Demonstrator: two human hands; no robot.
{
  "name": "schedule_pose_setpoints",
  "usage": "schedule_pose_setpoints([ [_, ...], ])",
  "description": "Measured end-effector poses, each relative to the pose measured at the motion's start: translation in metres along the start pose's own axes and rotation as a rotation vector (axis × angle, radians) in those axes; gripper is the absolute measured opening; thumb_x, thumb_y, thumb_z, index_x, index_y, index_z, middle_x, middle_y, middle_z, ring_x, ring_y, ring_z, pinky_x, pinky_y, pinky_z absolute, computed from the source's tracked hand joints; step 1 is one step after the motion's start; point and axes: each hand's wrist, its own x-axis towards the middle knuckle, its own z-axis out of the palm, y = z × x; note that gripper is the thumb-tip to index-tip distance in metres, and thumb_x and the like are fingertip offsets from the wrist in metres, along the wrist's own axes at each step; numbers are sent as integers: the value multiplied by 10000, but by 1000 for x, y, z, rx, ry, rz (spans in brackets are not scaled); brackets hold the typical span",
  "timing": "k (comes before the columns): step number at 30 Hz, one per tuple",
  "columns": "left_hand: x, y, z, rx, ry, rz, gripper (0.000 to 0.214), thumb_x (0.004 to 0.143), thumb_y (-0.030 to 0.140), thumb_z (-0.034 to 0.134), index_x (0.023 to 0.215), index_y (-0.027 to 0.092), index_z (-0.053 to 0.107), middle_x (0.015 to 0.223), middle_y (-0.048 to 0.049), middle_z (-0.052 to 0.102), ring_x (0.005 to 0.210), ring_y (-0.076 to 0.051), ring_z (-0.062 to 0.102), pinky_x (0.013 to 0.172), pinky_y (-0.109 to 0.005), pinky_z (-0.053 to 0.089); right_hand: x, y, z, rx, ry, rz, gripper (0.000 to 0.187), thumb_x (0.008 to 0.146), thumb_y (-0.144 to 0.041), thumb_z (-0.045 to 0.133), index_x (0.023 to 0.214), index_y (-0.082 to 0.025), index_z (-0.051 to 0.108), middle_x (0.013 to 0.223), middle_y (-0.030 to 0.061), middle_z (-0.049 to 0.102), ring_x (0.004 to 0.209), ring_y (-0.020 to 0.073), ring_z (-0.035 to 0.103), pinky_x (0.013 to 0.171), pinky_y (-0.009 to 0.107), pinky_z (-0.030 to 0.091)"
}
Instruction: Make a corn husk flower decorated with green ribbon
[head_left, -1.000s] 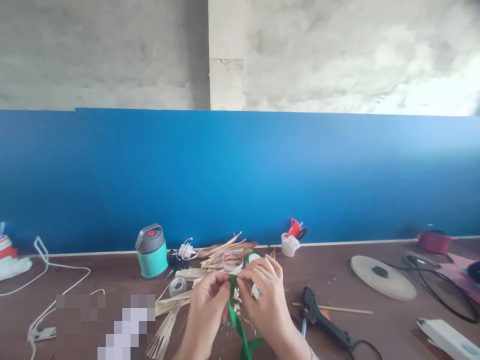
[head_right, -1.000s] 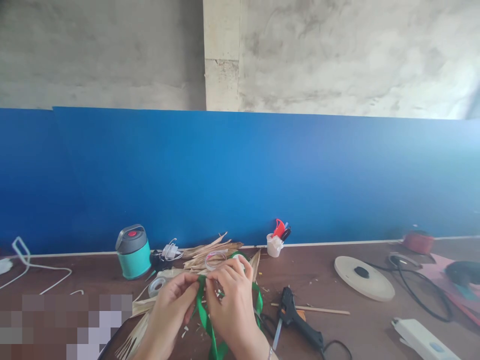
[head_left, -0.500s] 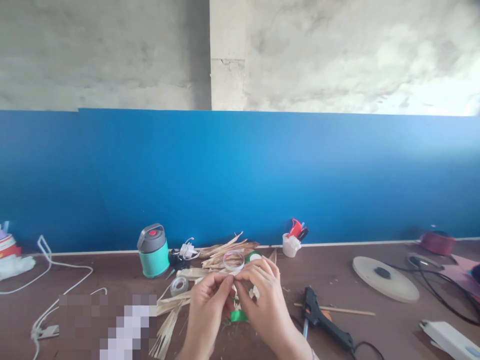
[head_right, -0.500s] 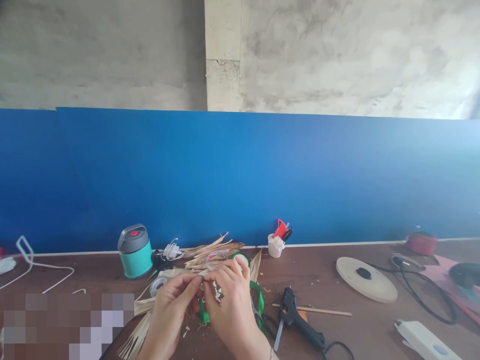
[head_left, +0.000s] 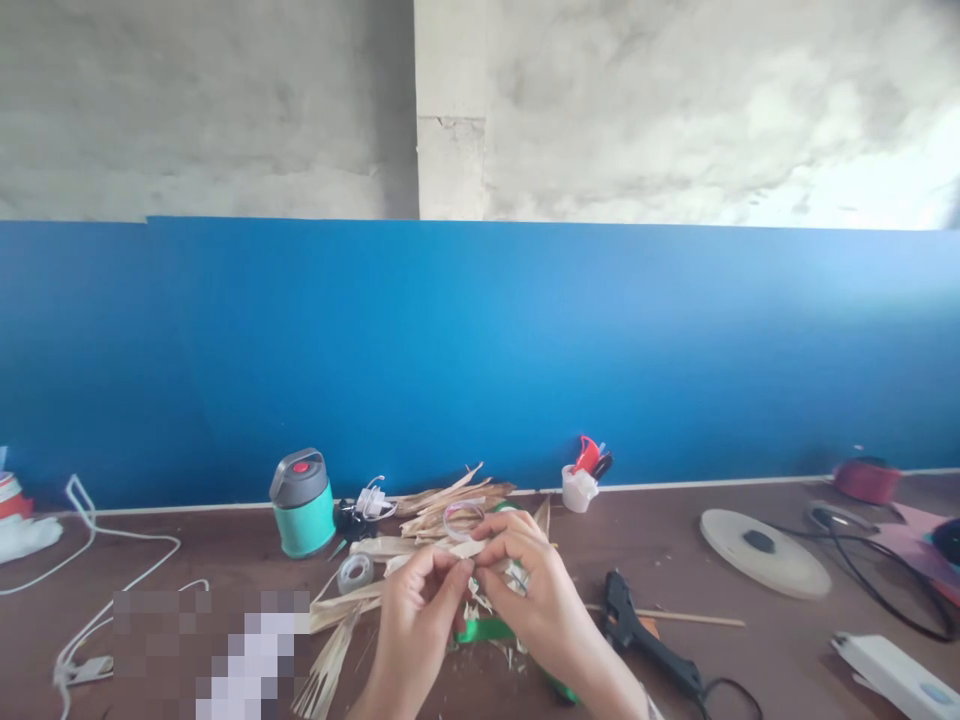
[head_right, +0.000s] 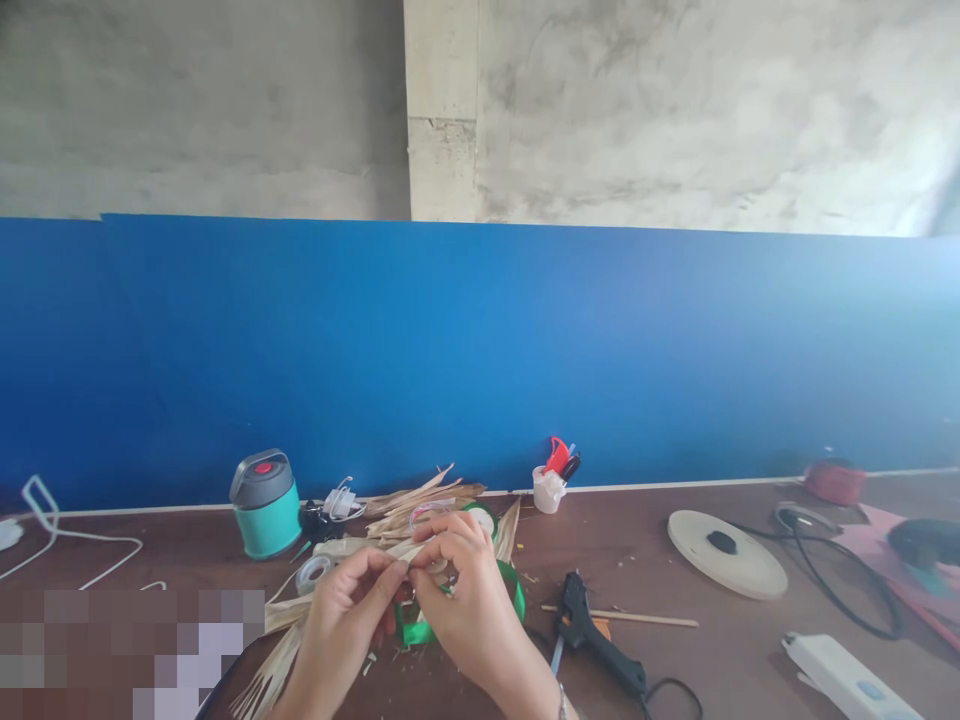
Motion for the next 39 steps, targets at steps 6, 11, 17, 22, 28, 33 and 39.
schedule_pose_setpoints([
  [6,2,-4,0,-76,8,-106,399,683,522,670,563,165,538,399,56,463,345,-63,372,358,-163,263,-2,1,4,-107,44,-64,205,739,-19,534,692,-215,568,876,41,622,940,224,563,834,404,446],
  [11,1,-7,2,-234,13,-188,388,683,483,688,559,154,525,447,50,497,356,-45,368,365,-151,232,-3,-1,5,-233,73,-146,205,753,-18,531,740,-221,557,883,32,613,936,217,552,891,436,386],
  [17,2,-6,2,-175,43,-144,359,685,470,685,586,153,547,435,57,469,363,-50,362,359,-152,246,-3,-6,8,-322,126,-187,200,753,-29,521,753,-225,560,879,21,627,945,211,558,978,478,295],
  [22,2,-1,0,-57,5,-15,308,720,421,665,610,159,548,436,64,440,394,-62,378,385,-160,278,-4,-2,2,-325,6,-131,233,744,-61,550,872,-247,606,1047,42,616,1017,234,534,925,451,363],
  [28,0,-3,-1,12,-47,67,258,759,384,628,655,149,597,517,39,489,464,-80,422,436,-173,329,-2,-1,-1,-291,-26,-130,221,733,-19,547,689,-231,595,1071,12,620,1050,231,515,942,470,311],
  [33,3,-8,0,-31,-56,-28,260,729,389,655,655,143,618,471,28,525,424,-82,445,412,-172,333,-4,-1,3,-267,63,-89,225,667,15,542,634,-207,533,1002,27,631,1008,236,522,892,438,338],
  [39,6,-12,3,-118,-24,-183,308,674,426,696,623,130,626,437,5,577,344,-63,423,355,-159,293,-5,1,10,-290,143,-73,219,640,13,547,604,-201,519,939,22,622,943,224,527,878,426,330],
])
